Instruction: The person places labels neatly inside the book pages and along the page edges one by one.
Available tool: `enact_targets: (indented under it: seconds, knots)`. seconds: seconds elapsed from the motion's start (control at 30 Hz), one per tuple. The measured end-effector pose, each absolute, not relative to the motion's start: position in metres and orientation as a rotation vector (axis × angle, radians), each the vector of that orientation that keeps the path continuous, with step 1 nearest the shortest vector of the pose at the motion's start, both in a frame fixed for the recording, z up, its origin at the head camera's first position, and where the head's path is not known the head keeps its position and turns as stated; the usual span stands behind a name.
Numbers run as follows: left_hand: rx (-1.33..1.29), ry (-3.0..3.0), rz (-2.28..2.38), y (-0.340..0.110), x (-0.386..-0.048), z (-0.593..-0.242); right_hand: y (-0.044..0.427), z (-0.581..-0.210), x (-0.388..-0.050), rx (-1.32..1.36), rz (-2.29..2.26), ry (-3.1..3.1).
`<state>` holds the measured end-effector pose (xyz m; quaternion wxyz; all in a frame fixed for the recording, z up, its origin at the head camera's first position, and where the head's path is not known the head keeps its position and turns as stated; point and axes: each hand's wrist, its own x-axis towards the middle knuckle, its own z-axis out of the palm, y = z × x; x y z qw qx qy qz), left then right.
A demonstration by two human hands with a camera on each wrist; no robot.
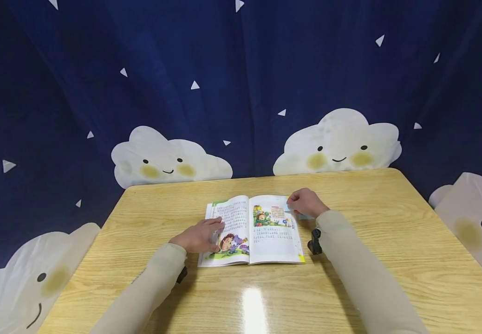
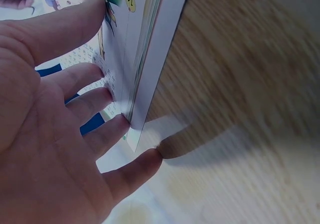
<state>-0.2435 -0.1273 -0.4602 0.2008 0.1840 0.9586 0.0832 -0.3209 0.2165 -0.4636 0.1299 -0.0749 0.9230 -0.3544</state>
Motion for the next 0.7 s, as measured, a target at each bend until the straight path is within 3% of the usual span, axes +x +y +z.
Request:
enact_targets:
  seconds: [0.7]
  knots:
    - [0.519,2.691,0.229,-0.128,-0.243,-0.461,0.204,-0.470,-0.326,-0.184,-0.960,2.680]
